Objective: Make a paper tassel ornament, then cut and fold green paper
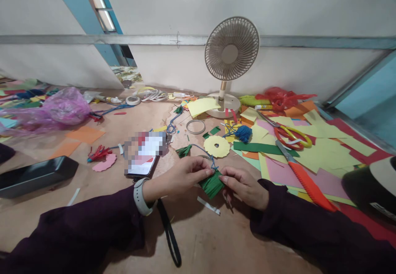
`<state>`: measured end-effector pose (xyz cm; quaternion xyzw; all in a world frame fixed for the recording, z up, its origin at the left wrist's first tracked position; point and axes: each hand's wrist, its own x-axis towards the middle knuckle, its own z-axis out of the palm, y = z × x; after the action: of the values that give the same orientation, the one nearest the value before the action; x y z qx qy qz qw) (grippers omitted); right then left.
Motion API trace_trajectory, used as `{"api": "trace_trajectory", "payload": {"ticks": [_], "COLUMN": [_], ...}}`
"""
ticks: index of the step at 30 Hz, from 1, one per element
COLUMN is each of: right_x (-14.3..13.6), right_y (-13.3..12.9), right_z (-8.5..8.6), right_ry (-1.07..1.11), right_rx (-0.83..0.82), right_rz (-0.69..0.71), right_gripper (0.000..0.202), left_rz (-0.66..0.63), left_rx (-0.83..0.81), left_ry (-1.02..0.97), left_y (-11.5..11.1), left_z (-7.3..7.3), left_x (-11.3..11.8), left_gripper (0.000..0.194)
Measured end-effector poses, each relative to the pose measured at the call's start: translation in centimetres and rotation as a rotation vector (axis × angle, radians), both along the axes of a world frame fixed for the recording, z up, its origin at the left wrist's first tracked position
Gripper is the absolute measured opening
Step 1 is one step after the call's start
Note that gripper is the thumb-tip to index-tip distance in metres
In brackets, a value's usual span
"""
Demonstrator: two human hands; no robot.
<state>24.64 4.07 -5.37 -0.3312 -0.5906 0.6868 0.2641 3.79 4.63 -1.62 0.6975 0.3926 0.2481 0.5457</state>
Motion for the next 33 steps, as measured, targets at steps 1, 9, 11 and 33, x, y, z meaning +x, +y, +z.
{"api": "trace_trajectory", "payload": {"ticks": [1, 9, 11, 33], "right_x": [0.0, 0.0, 0.1, 0.2], "right_y": [0.0, -0.1, 0.0, 0.1], "right_z": [-0.2, 0.0, 0.3, 0.6], "right_ry": [0.005, -0.023, -0.044, -0.082], "right_rx": [-0.018, 0.091, 0.151, 0.291], "right_rz": [0.001, -0.014, -0.019, -0.076], "right_gripper": [0.038, 0.035, 0.034, 0.03], "left_rz": [0.0, 0.053, 0.051, -0.072], "left_rx": [0.024, 0.265, 0.284, 0.808], "left_ry": [0.017, 0.202, 0.197, 0.365], "left_y": [-0.1, -0.9, -1.0, -2.1], "left_z": [0.1, 1.5, 1.7, 0.6], "left_x": [0.0, 0.3, 0.4, 0.1], "left_gripper": [0.021, 0.017, 0.016, 0.021]}}
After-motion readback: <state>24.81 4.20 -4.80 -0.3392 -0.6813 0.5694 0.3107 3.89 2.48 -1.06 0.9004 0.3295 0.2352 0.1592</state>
